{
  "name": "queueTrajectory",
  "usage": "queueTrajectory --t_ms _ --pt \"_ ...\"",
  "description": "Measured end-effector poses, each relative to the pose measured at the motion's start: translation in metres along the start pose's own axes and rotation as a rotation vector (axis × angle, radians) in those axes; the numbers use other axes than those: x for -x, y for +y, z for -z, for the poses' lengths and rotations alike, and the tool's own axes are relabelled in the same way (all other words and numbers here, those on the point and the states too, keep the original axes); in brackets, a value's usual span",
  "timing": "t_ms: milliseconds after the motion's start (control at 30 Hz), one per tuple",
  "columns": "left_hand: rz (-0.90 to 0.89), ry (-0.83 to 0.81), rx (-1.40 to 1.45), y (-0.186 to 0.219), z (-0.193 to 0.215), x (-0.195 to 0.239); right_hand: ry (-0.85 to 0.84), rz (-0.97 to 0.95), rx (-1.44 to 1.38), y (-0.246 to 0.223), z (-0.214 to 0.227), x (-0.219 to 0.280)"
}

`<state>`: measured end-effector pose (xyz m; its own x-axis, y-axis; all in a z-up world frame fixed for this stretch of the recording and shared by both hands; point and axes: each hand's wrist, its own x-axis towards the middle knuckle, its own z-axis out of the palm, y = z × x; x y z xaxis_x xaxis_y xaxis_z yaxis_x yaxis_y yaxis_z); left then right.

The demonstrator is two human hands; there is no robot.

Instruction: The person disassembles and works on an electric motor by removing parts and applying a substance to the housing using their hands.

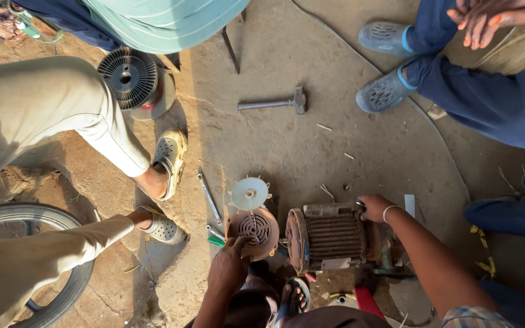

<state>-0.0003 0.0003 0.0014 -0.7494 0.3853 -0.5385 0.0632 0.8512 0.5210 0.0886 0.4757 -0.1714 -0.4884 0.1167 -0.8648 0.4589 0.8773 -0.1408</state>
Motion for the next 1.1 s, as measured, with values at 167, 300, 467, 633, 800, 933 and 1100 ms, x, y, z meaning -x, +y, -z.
queueTrajectory --t_ms 167,300,467,633,800,933,1100 --pt "-0.024 0.013 0.022 -0.009 -0.006 0.006 -0.041 -0.023 -0.100 0.007 -0.014 -0.008" --pt "-0.027 0.030 0.025 -0.009 -0.006 -0.002 0.076 0.054 -0.106 0.019 -0.010 -0.016" --pt "-0.062 0.056 0.032 -0.015 -0.011 0.001 0.035 -0.111 -0.187 0.031 -0.030 -0.020" --pt "-0.060 0.070 0.077 -0.015 -0.007 -0.002 0.182 0.108 -0.452 0.043 -0.033 -0.018" --pt "0.006 -0.002 -0.008 -0.003 0.001 0.007 0.007 -0.118 -0.253 0.027 -0.024 0.009" --pt "0.000 0.007 -0.011 -0.002 0.005 0.006 0.051 -0.089 -0.321 0.011 -0.009 0.013" --pt "-0.045 0.039 -0.001 -0.006 0.003 0.008 0.045 -0.105 -0.319 0.025 -0.030 0.008"
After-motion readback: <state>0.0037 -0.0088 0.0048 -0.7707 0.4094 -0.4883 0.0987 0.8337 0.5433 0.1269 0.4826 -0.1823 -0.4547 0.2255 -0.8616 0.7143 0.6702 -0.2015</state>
